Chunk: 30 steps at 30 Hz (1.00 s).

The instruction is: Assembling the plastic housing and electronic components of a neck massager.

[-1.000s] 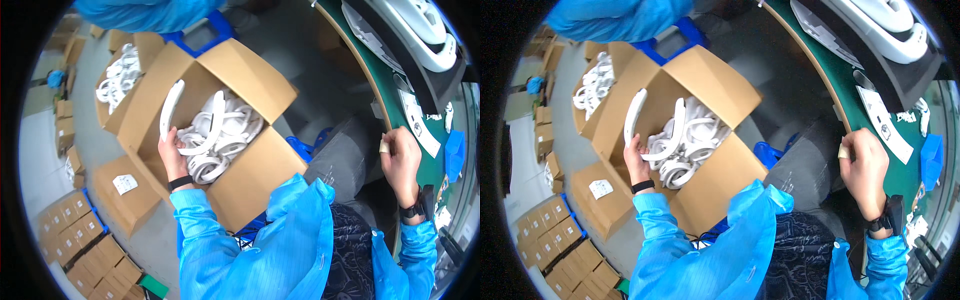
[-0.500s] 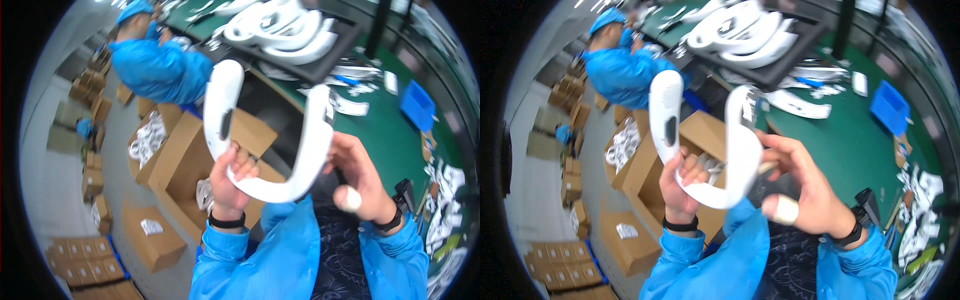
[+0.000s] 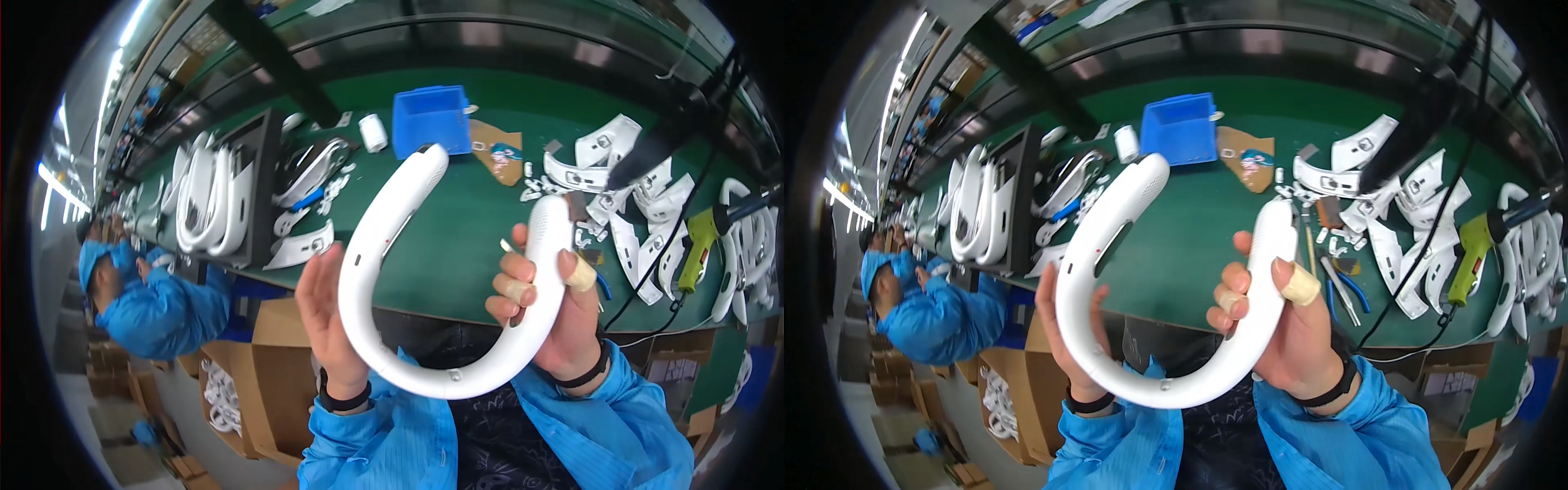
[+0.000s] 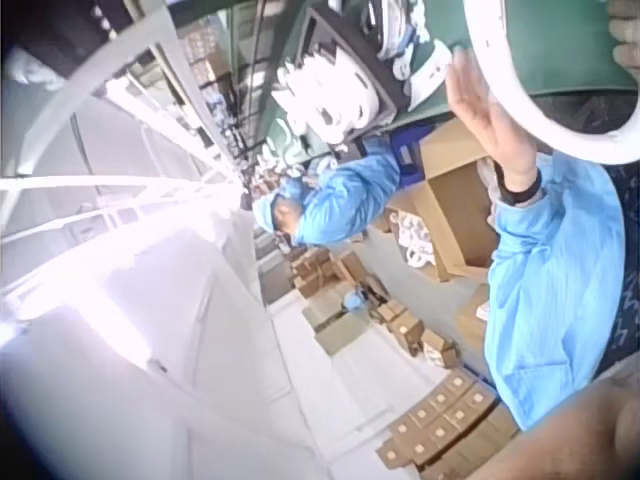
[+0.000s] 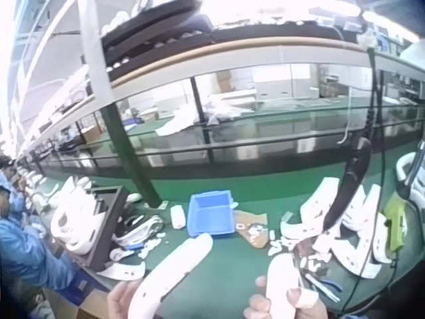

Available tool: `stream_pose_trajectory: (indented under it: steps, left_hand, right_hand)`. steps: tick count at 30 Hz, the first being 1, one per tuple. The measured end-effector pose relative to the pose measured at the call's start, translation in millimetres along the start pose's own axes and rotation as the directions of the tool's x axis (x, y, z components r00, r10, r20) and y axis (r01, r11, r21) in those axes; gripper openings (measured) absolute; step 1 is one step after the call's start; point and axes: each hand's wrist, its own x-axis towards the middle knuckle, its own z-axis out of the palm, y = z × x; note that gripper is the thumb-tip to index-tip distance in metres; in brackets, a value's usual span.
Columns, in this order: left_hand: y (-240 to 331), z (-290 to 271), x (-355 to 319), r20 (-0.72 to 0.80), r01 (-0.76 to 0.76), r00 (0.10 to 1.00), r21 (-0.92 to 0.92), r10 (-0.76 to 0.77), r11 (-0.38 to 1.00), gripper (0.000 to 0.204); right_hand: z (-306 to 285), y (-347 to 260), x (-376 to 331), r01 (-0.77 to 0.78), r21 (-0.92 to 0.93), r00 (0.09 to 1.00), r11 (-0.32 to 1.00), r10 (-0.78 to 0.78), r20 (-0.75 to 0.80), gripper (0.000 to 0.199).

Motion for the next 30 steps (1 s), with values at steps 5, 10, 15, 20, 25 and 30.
stream_pose_trajectory:
  steps: [5, 10, 15, 20, 25, 30]
  left_hand:
    - [-11.5, 30.9, 55.0, 0.251, -0.756, 0.602, 0.485, 0.758, 0.440, 0.048]
    - [-7.3, 36.3, 68.2, 0.270, -0.695, 0.712, 0.134, 0.649, 0.707, 0.024]
    - [-19.4, 51.2, 67.0, 0.025, -0.335, 0.932, -0.323, 0.362, 0.885, 0.016]
    - [-19.2, 42.2, 72.5, 0.306, 0.256, 0.948, -0.579, -0.085, 0.774, 0.013]
    - [-22.0, 49.1, 59.5, 0.395, 0.447, 0.875, -0.432, -0.281, 0.783, 0.015]
    - [-25.7, 35.5, 41.4, 0.371, 0.455, 0.876, -0.429, -0.307, 0.780, 0.014]
  right_hand:
    - [-9.5, 0.0, 7.0, -0.211, 0.330, 0.971, 0.920, 0.235, -0.035, 0.039]
    - [2.1, -0.3, -0.7, -0.244, 0.127, 0.969, 0.961, 0.246, -0.003, 0.048]
    - [4.0, -5.7, -21.8, -0.098, -0.492, 0.974, 0.865, 0.185, 0.131, 0.042]
    - [-10.8, -13.4, -27.4, 0.153, -0.974, 0.984, -0.166, -0.066, 0.166, 0.010]
    - [13.6, -3.9, -6.6, 0.355, -0.847, 0.858, -0.396, -0.221, 0.463, 0.011]
    - [29.7, 30.1, 17.8, 0.478, -0.516, 0.782, -0.711, 0.077, 0.618, 0.025]
